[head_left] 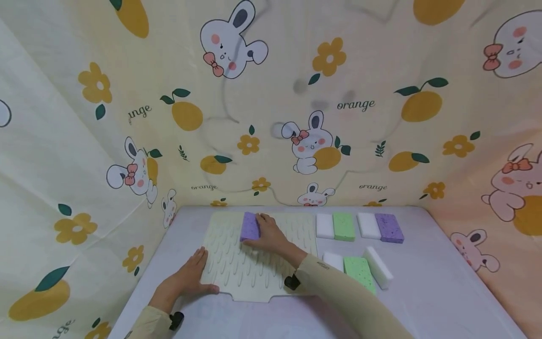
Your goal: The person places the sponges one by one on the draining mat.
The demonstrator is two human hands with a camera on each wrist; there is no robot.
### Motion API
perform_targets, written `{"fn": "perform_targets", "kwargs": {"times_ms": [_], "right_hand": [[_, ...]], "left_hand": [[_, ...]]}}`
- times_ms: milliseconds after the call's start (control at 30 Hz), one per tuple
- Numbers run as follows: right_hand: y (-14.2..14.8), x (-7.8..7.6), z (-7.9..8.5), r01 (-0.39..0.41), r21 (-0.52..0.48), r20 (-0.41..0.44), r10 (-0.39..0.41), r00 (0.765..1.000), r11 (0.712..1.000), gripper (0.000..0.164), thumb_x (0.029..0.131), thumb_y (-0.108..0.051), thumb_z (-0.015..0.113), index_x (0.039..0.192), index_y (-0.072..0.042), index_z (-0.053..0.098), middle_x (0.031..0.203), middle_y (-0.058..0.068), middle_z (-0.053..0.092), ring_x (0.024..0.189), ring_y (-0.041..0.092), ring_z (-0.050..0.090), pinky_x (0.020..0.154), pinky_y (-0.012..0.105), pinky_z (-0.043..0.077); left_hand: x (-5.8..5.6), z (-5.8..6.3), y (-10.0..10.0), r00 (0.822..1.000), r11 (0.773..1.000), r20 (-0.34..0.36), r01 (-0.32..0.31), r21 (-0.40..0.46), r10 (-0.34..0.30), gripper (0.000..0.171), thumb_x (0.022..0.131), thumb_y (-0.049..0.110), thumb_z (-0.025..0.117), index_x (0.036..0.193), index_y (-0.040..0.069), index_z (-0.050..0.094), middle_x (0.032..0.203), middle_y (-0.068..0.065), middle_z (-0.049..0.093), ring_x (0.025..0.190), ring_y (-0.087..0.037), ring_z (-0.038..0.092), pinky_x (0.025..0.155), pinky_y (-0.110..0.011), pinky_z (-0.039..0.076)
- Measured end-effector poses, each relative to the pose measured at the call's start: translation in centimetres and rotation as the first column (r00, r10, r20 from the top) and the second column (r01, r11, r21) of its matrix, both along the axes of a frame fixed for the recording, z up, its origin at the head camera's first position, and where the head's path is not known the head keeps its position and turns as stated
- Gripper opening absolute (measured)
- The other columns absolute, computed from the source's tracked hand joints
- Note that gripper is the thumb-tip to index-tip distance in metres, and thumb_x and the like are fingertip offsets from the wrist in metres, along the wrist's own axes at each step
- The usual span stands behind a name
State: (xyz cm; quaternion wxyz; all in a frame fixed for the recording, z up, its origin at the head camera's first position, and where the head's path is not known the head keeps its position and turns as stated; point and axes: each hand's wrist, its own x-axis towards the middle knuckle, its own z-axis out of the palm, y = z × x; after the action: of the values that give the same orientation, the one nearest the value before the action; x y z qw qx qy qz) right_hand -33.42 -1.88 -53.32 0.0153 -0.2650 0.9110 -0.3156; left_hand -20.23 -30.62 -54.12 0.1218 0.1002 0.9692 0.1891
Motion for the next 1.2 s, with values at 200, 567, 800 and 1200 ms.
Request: {"fn": "perform_targets", "kwargs": {"times_ms": [200,567,800,1200], "right_hand": [[-0.7,-0.3,-0.4,0.008,0.033,0.01,-0.008,1.0,0.999,0.109,0.09,-0.057,0.083,0.167,-0.001,0.031,0.169,0.022,0.036,0.152,0.039,0.04,0.121,0.051,0.047],[-2.3,-0.7,-0.7,0.011,0.019,0.072,-0.012,0.997,1.0,0.108,0.091,-0.055,0.082,0.169,-0.002,0.028,0.17,0.021,0.033,0.154,0.038,0.036,0.122,0.052,0.045],[-3.6,-1.2,-0.4,0.013,0.023,0.094,-0.015,0.995,1.0,0.107,0.093,-0.057,0.08,0.169,-0.004,0.028,0.171,0.021,0.032,0.155,0.036,0.035,0.123,0.05,0.044],[-5.2,-2.8,-1.2,0.041,0.045,0.173,-0.048,0.984,0.998,0.112,0.091,-0.062,0.08,0.17,-0.004,0.024,0.172,0.021,0.03,0.155,0.036,0.035,0.125,0.049,0.041]], "left_hand": [[0.0,-0.3,-0.3,1.0,1.0,-0.027,0.011,-0.03,-0.011,0.134,0.08,0.067,0.086,0.165,-0.012,0.02,0.174,-0.032,0.016,0.162,-0.05,0.015,0.131,-0.063,0.024],[-0.2,-0.2,-0.1,0.997,0.998,-0.06,0.057,-0.025,-0.058,0.129,0.084,0.068,0.082,0.165,-0.012,0.023,0.173,-0.033,0.018,0.161,-0.051,0.019,0.129,-0.065,0.025],[0.0,-0.1,0.0,0.998,0.999,-0.042,0.052,-0.015,-0.052,0.129,0.082,0.066,0.085,0.165,-0.011,0.023,0.174,-0.031,0.02,0.161,-0.048,0.021,0.131,-0.06,0.026],[-0.5,-1.1,0.0,0.999,0.999,-0.029,0.019,-0.05,-0.021,0.132,0.079,0.07,0.085,0.167,-0.007,0.023,0.176,-0.026,0.02,0.162,-0.045,0.021,0.13,-0.06,0.028]]}}
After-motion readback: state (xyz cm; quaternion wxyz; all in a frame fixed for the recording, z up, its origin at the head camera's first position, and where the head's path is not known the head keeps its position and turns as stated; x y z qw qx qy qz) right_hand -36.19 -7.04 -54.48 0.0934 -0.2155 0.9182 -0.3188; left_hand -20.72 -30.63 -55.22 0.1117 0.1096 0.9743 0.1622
